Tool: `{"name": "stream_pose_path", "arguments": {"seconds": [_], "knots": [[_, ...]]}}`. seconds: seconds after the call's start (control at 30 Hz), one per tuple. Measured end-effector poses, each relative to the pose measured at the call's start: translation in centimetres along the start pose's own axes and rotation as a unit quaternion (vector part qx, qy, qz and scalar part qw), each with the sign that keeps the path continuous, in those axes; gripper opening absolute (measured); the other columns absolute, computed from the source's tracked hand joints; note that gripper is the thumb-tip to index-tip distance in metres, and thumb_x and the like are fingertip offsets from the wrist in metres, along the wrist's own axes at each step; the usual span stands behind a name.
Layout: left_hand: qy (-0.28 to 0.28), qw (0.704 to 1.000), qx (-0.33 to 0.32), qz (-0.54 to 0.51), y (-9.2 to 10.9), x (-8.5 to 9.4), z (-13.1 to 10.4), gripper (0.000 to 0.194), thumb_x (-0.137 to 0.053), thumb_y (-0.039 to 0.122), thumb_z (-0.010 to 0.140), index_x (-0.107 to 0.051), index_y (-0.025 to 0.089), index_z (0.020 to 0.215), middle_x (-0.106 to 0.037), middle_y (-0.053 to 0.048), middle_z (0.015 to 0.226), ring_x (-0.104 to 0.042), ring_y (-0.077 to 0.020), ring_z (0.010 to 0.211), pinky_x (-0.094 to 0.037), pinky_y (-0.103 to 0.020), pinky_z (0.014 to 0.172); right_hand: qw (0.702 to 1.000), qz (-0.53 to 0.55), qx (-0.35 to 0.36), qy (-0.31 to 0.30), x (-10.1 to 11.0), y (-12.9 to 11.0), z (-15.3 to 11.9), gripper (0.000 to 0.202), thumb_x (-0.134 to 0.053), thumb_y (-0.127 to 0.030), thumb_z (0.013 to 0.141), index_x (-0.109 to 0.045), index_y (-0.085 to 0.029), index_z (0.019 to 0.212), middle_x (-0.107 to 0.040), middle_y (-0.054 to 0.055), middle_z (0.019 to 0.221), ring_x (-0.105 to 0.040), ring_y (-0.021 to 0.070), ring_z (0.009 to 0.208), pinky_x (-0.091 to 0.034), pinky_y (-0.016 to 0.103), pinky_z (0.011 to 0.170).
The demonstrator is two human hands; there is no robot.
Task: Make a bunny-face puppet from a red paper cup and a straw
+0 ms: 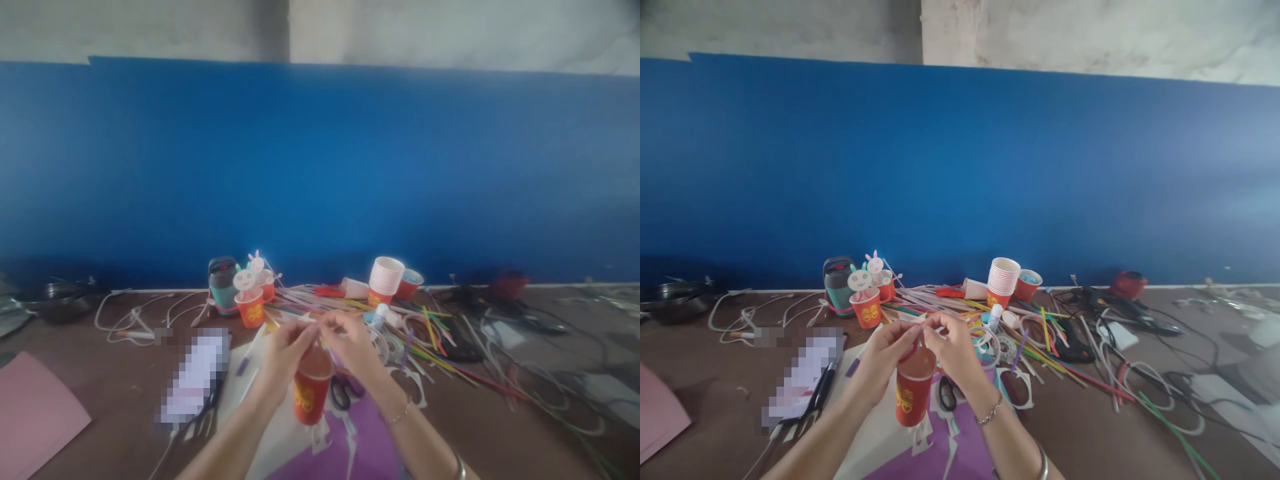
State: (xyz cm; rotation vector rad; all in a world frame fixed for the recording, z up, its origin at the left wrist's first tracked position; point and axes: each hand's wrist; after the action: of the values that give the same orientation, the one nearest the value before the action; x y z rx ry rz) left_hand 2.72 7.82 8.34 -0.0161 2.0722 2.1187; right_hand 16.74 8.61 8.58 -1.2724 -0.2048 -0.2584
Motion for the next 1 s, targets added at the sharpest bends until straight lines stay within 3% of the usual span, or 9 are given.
{"name": "stream_pose_path", "arguments": {"seconds": [0.13, 0.27, 0.47, 0.67, 0.77, 0.9, 1.0], "knots": [[0.024, 1.0, -0.009, -0.009, -0.1, -0.1, -0.1, 0.03, -0.071, 0.045, 0.073, -0.068, 0.015, 0.07, -0.061, 0.0, 0.064, -0.053, -0.0123, 0.061, -0.041, -0.022, 0.06, 0.999, -0.042, 0.017, 0.028, 0.0, -0.5, -0.3, 0.012, -0.057, -0.024, 0.076, -0.064, -0.018, 0.068, -0.068, 0.004, 0.075, -0.062, 0.0188, 0.074, -0.046, 0.029, 0.07], [0.014, 0.999, 0.005, -0.048, -0.4, 0.1, 0.1, 0.03, -0.074, 0.044, 0.07, -0.067, 0.014, 0.072, -0.061, 0.0, 0.064, -0.051, -0.0111, 0.059, -0.039, -0.021, 0.057, 0.997, -0.061, 0.023, 0.05, 0.3, -1.1, -0.4, 0.011, -0.059, -0.026, 0.076, -0.065, -0.019, 0.071, -0.069, 0.005, 0.078, -0.061, 0.0192, 0.075, -0.047, 0.03, 0.072], [-0.027, 0.996, 0.039, -0.074, -0.5, 0.6, 0.5, 0.033, -0.076, 0.045, 0.068, -0.065, 0.014, 0.07, -0.062, -0.001, 0.066, -0.049, -0.0098, 0.056, -0.037, -0.021, 0.053, 0.998, 0.025, -0.057, -0.004, 1.2, -1.1, 0.0, 0.019, -0.068, -0.034, 0.072, -0.067, -0.017, 0.08, -0.069, 0.004, 0.073, -0.062, 0.0178, 0.069, -0.048, 0.027, 0.062], [-0.076, 0.987, 0.083, -0.115, -0.3, 0.7, 0.3, 0.035, -0.078, 0.044, 0.066, -0.06, 0.014, 0.069, -0.057, 0.001, 0.061, -0.047, -0.0082, 0.053, -0.033, -0.019, 0.05, 0.991, 0.034, -0.093, -0.085, 1.9, -1.2, 0.0, 0.023, -0.071, -0.039, 0.072, -0.066, -0.017, 0.067, -0.066, 0.001, 0.063, -0.058, 0.0141, 0.062, -0.045, 0.024, 0.059], [-0.047, 0.992, 0.057, -0.098, 0.0, 0.5, 0.2, 0.03, -0.077, 0.039, 0.068, -0.061, 0.015, 0.074, -0.06, 0.001, 0.066, -0.051, -0.0099, 0.059, -0.037, -0.02, 0.054, 0.994, 0.022, -0.078, -0.077, 1.9, -1.5, -0.1, 0.023, -0.069, -0.039, 0.074, -0.065, -0.017, 0.068, -0.065, 0.001, 0.064, -0.056, 0.0135, 0.061, -0.043, 0.024, 0.057], [0.029, 0.997, -0.033, -0.058, 0.2, 0.2, -0.1, 0.019, -0.073, 0.031, 0.071, -0.065, 0.016, 0.077, -0.066, -0.001, 0.072, -0.059, -0.0133, 0.068, -0.043, -0.022, 0.063, 0.997, 0.022, -0.063, -0.032, 1.7, -1.6, -0.1, 0.022, -0.064, -0.037, 0.076, -0.064, -0.016, 0.07, -0.065, 0.002, 0.065, -0.057, 0.0145, 0.062, -0.043, 0.024, 0.057], [0.038, 0.997, -0.069, 0.005, 0.3, -0.1, -0.2, 0.015, -0.07, 0.027, 0.07, -0.071, 0.016, 0.08, -0.071, -0.005, 0.077, -0.063, -0.0183, 0.075, -0.047, -0.026, 0.07, 0.998, 0.018, -0.056, -0.011, 1.6, -1.7, -0.2, 0.023, -0.062, -0.038, 0.077, -0.063, -0.016, 0.07, -0.065, 0.003, 0.065, -0.057, 0.0153, 0.062, -0.044, 0.025, 0.058]]}}
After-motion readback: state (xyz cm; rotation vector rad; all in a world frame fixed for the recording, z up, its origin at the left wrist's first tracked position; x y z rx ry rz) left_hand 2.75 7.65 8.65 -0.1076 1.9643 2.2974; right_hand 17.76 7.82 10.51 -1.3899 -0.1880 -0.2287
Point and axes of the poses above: each hand's wrist, its own z-axis towards the middle knuckle, its own x-axis out of the back of the hand, y = z × x
